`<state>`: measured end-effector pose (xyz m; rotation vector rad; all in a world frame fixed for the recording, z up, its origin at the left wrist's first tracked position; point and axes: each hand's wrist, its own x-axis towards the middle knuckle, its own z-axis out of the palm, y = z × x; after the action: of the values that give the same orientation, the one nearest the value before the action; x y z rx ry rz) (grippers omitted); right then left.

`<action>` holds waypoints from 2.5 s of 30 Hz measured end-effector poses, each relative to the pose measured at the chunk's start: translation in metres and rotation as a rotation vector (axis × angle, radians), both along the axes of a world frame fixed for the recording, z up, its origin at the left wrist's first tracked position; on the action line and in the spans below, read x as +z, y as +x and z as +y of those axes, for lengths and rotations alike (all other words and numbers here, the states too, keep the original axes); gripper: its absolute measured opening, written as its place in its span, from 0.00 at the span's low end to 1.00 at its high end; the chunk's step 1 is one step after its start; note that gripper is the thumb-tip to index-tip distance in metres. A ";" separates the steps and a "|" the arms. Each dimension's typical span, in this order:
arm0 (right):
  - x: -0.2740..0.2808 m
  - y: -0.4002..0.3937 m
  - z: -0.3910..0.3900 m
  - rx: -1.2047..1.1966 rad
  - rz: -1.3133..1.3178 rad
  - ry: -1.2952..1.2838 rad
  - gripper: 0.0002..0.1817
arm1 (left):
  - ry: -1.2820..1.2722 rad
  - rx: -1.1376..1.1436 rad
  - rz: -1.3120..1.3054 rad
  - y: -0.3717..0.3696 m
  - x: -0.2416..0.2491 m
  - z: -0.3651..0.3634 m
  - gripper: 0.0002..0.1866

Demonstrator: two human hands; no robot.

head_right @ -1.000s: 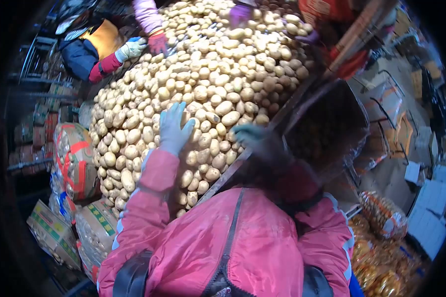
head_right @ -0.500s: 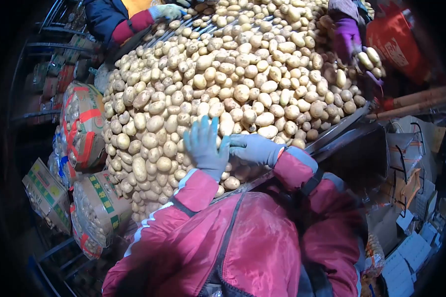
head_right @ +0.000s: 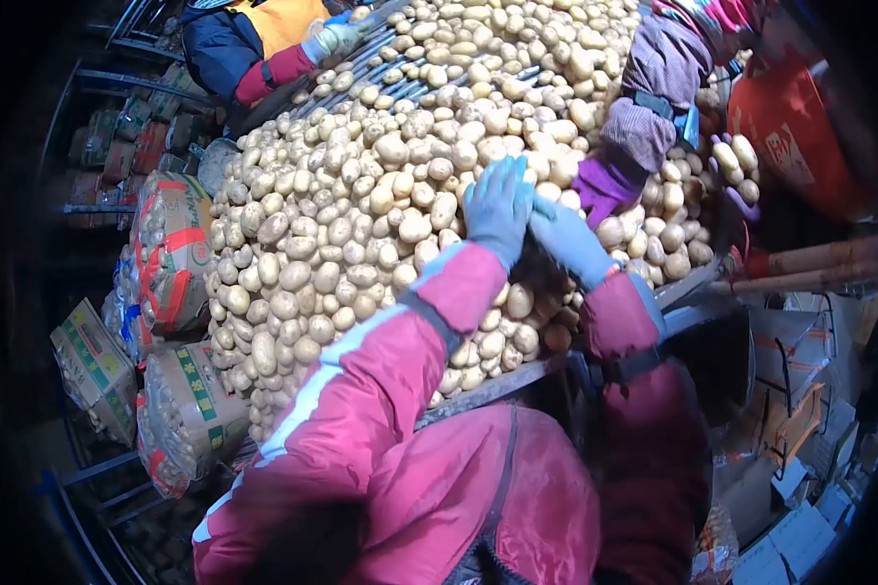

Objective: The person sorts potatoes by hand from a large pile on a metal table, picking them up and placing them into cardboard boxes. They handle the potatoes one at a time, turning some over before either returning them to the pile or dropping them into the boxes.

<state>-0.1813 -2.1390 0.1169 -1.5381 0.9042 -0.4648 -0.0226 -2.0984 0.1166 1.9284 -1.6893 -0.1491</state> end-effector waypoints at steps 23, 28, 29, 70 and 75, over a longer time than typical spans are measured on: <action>-0.005 0.099 -0.019 0.287 -0.038 0.071 0.24 | 0.222 0.340 0.146 0.100 0.007 -0.100 0.46; -0.025 0.099 -0.093 0.086 -0.063 -0.133 0.26 | 0.152 -0.044 0.745 0.094 0.050 -0.086 0.30; -0.017 0.094 -0.101 0.036 -0.123 -0.120 0.28 | 0.101 -0.054 0.651 0.113 0.055 -0.074 0.29; 0.039 0.123 -0.079 0.161 0.453 -0.744 0.17 | 0.220 0.128 -0.521 0.164 0.048 0.131 0.30; 0.000 0.163 -0.095 0.272 0.888 -0.943 0.20 | 0.237 0.127 -0.448 0.164 0.052 0.134 0.28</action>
<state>-0.0179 -2.2342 0.1169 -2.8050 1.1740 0.0632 0.1412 -1.9648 0.1691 2.3742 -1.8868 0.1507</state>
